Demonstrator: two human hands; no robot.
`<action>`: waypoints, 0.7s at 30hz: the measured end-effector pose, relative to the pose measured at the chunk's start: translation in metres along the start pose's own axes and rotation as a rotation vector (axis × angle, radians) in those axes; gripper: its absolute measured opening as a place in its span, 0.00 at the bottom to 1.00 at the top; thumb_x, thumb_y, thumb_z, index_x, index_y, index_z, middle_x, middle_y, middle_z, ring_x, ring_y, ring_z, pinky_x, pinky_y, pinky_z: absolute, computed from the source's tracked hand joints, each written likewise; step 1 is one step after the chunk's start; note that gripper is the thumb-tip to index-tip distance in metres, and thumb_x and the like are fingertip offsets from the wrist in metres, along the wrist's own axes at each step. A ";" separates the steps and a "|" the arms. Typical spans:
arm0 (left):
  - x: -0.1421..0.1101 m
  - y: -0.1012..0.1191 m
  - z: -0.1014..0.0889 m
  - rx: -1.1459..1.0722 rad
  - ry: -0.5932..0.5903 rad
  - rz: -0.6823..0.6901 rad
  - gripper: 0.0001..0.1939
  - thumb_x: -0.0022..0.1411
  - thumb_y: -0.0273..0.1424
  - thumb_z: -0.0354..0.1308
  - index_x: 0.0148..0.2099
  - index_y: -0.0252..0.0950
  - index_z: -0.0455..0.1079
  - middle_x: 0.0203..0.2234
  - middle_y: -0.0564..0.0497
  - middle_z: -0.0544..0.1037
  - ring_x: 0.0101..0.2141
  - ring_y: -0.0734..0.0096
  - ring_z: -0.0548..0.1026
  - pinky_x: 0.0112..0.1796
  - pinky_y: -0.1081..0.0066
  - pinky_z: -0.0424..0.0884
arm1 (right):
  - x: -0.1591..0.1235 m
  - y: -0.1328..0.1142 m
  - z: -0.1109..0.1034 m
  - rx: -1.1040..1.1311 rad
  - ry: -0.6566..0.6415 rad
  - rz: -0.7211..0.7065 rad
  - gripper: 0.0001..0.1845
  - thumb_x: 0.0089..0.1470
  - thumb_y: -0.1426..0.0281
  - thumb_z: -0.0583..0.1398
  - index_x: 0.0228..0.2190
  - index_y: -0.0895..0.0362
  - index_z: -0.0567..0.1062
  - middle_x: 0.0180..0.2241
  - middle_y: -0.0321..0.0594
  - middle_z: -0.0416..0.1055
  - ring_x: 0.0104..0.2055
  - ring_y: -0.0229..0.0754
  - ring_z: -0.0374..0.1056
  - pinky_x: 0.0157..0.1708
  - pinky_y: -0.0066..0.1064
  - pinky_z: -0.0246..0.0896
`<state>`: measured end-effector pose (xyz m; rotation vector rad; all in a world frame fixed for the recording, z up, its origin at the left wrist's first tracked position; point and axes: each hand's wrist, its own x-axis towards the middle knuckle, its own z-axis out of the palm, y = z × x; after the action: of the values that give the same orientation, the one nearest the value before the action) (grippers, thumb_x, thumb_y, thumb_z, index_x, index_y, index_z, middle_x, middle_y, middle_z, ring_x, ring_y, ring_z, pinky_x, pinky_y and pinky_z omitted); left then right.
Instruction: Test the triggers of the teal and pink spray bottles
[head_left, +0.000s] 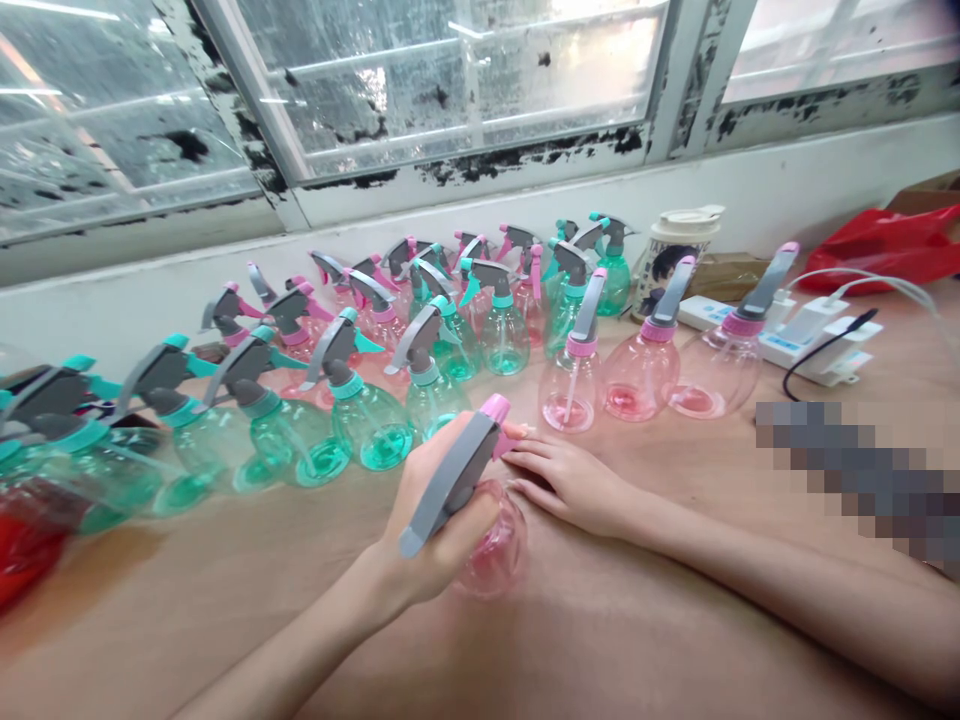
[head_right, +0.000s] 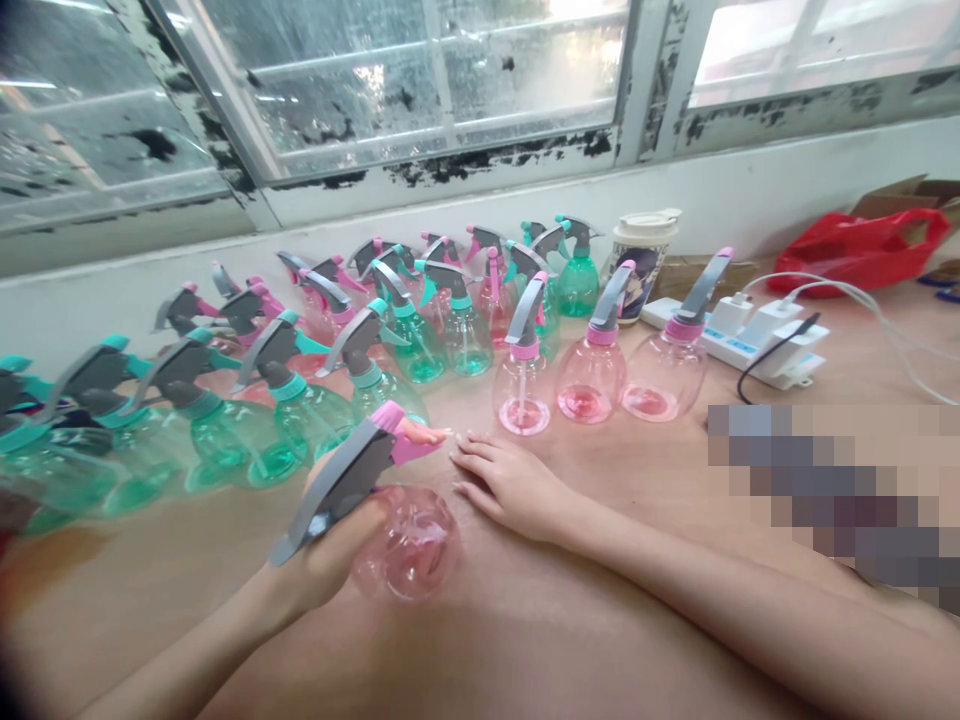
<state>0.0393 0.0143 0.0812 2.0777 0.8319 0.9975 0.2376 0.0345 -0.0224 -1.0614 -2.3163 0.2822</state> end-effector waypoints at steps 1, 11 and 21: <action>0.000 0.001 0.000 0.009 0.003 -0.002 0.17 0.56 0.29 0.54 0.48 0.39 0.72 0.27 0.52 0.75 0.23 0.67 0.71 0.28 0.67 0.71 | 0.000 0.000 0.000 0.003 0.002 -0.001 0.17 0.64 0.68 0.55 0.51 0.59 0.74 0.55 0.49 0.72 0.61 0.52 0.63 0.57 0.46 0.63; 0.001 0.003 -0.002 0.082 0.044 0.020 0.05 0.55 0.31 0.51 0.34 0.38 0.68 0.25 0.52 0.73 0.25 0.67 0.72 0.30 0.67 0.72 | 0.000 0.002 0.002 0.000 0.005 -0.010 0.19 0.64 0.67 0.54 0.54 0.60 0.72 0.56 0.50 0.70 0.62 0.51 0.62 0.60 0.46 0.60; 0.000 0.005 0.000 0.037 0.028 0.028 0.20 0.59 0.28 0.52 0.54 0.39 0.71 0.45 0.47 0.78 0.44 0.60 0.77 0.47 0.63 0.73 | -0.002 -0.002 0.000 0.026 0.041 0.029 0.15 0.64 0.69 0.54 0.50 0.59 0.72 0.53 0.52 0.72 0.56 0.51 0.68 0.54 0.45 0.65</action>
<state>0.0407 0.0112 0.0854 2.1163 0.8429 1.0352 0.2372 0.0323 -0.0228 -1.0794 -2.2565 0.2981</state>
